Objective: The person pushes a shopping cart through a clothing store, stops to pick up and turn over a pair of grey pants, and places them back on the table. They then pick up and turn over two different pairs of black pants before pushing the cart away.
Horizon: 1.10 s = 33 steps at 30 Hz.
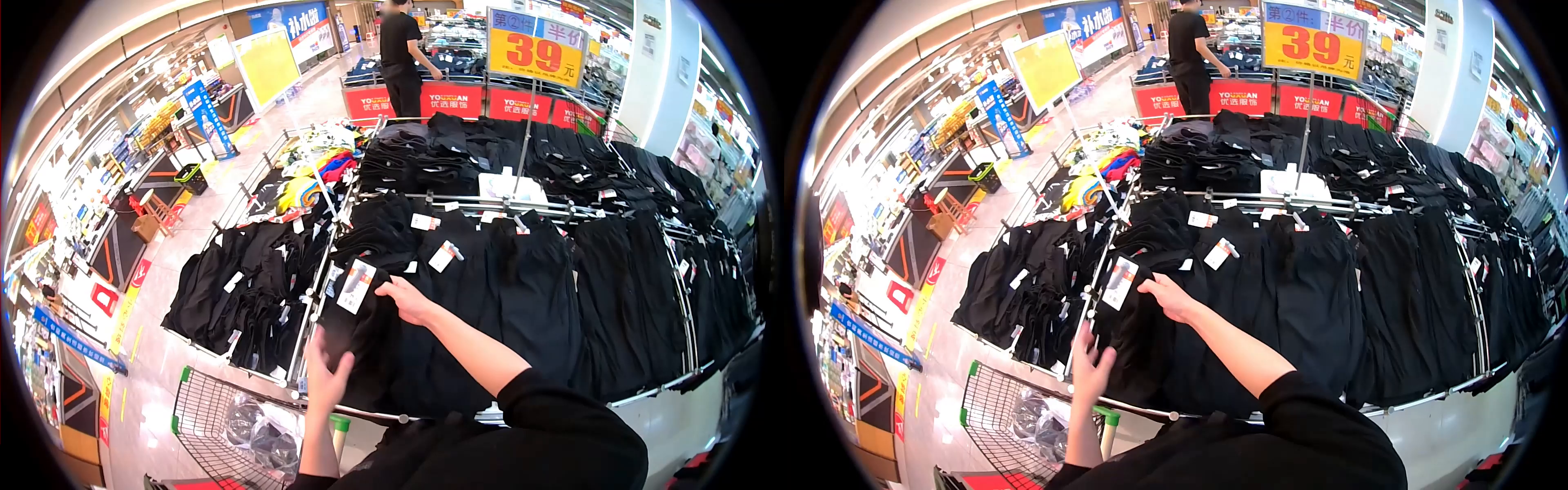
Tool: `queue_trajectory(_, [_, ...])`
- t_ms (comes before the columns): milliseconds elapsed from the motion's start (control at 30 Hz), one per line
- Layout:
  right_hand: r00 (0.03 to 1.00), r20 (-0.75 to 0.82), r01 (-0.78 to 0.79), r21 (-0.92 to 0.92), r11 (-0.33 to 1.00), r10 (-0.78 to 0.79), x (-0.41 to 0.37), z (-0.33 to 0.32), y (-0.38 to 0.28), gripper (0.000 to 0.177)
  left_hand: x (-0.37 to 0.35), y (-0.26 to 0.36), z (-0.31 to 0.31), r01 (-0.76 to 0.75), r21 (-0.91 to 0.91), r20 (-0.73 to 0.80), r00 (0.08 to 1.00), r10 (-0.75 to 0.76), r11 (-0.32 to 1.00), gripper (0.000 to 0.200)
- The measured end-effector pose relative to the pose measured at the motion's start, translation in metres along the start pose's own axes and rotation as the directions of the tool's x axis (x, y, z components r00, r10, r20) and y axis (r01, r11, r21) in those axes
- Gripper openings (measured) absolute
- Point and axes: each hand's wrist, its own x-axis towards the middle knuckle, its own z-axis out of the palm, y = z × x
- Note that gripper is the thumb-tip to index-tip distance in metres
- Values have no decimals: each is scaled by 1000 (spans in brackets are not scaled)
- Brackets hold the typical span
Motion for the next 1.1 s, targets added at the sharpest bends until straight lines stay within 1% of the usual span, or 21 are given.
queue_trajectory(33, [1000,0,10,20,1000,-10,-13,9,-10,23,10,9,-2,-55,-114,-6,998,55,992,86])
queue_trajectory(67, [999,7,34,53,998,-34,-27,18,-18,23,21,24,-3,-50,-195,-5,999,50,980,90])
queue_trajectory(100, [999,13,51,91,995,-52,-40,28,-25,24,28,41,-1,-122,-288,12,991,131,950,90])
queue_trajectory(133, [998,-20,57,80,995,-56,-53,38,-33,24,31,60,3,-145,-276,37,986,161,950,87])
queue_trajectory(167, [998,-57,42,106,993,-36,-60,41,-34,21,31,78,7,-152,-183,48,985,163,971,80])
queue_trajectory(200, [987,-160,42,99,994,-26,-70,49,-40,20,28,91,15,-174,-89,-6,985,174,981,70])
queue_trajectory(233, [966,-260,37,88,995,-13,-80,56,-45,18,24,113,21,-135,-113,-20,991,134,984,60])
queue_trajectory(300, [981,-196,35,210,977,7,-92,51,-47,16,25,112,31,-154,-139,-65,987,146,978,50])
queue_trajectory(367, [989,-150,44,254,966,-5,-113,58,-61,18,24,114,34,-138,-258,-70,990,124,956,46])
queue_trajectory(433, [969,-247,64,218,974,-8,-124,64,-63,20,23,114,35,-153,-255,-45,988,146,955,47])
queue_trajectory(533, [955,-296,78,168,983,-25,-126,70,-61,19,18,120,37,-63,-308,-2,998,65,949,48])
queue_trajectory(667, [963,-268,77,181,980,-26,-126,61,-57,22,16,118,41,-70,-287,19,997,79,955,53])
queue_trajectory(800, [965,-262,51,122,991,-18,-124,59,-55,28,12,124,43,-58,-282,28,997,69,958,56])
queue_trajectory(833, [968,-248,54,90,994,-31,-125,61,-56,30,14,118,43,-217,-119,23,975,222,969,58])
queue_trajectory(867, [970,-243,50,90,995,-26,-128,67,-56,30,14,114,44,-273,-23,22,962,273,962,58])
queue_trajectory(900, [954,-298,16,13,1000,-12,-134,81,-63,33,15,110,45,-325,73,23,946,325,943,58])
queue_trajectory(933, [937,-350,-21,-62,998,-2,-136,90,-66,35,17,107,49,-345,77,-17,938,347,936,51])
queue_trajectory(967, [941,-339,-26,-63,998,3,-134,85,-59,35,19,106,53,-368,80,-69,925,373,927,43])
queue_trajectory(1033, [980,-198,-19,30,999,25,-127,60,-36,40,16,113,50,-199,-66,-44,980,196,978,34])
queue_trajectory(1067, [964,-263,-40,29,999,47,-124,54,-26,39,16,109,50,-202,-99,-51,979,198,974,31])
queue_trajectory(1100, [962,-268,-46,33,998,53,-126,57,-26,39,17,106,50,-204,-134,-55,979,198,970,27])
